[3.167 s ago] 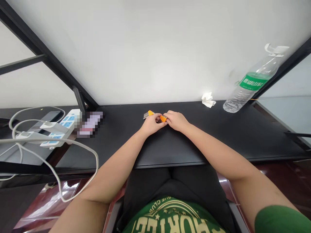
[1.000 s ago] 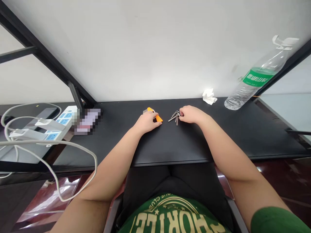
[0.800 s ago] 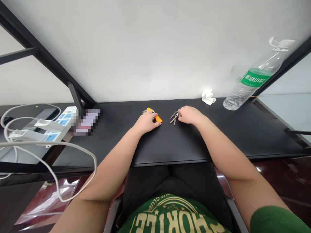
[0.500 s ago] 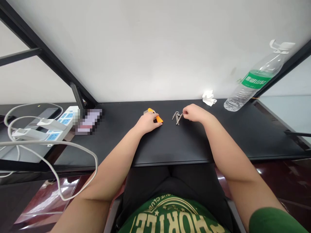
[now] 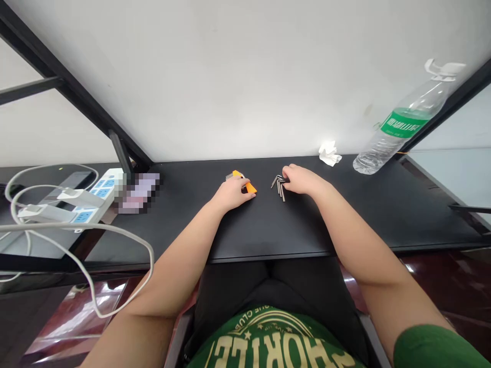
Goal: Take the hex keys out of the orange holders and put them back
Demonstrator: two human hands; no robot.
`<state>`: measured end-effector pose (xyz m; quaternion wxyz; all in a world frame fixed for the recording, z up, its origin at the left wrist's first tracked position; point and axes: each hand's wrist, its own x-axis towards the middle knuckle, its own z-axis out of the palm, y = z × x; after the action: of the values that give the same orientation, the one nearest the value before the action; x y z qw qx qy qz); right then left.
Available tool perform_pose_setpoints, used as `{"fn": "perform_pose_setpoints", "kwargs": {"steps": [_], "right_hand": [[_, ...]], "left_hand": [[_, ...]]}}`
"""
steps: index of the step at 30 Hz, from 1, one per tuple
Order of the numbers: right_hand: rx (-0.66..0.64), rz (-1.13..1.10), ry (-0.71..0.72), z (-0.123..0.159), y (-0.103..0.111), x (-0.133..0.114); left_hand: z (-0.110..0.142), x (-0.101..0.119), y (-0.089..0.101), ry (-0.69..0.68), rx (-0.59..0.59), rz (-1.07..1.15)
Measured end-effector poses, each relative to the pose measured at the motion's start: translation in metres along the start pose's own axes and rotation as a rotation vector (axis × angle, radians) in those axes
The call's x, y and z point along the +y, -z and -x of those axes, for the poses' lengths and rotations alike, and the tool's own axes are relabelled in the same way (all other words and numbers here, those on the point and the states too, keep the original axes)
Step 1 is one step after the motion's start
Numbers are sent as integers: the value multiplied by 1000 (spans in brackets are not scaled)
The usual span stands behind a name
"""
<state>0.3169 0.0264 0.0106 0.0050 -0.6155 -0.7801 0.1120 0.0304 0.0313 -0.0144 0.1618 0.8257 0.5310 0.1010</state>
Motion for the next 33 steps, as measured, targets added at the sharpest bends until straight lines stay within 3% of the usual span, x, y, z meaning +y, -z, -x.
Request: {"fn": "perform_pose_setpoints", "kwargs": {"steps": [10, 16, 25, 33], "right_hand": [[75, -102, 162, -11, -20, -5], [135, -124, 115, -15, -24, -11], [116, -191, 115, -16, -26, -10], [183, -238, 205, -25, -37, -17]], "left_hand": [[0, 3, 0, -18, 25, 26], [1, 5, 1, -12, 46, 64], [1, 5, 0, -26, 31, 23], [0, 3, 1, -17, 6, -3]]}}
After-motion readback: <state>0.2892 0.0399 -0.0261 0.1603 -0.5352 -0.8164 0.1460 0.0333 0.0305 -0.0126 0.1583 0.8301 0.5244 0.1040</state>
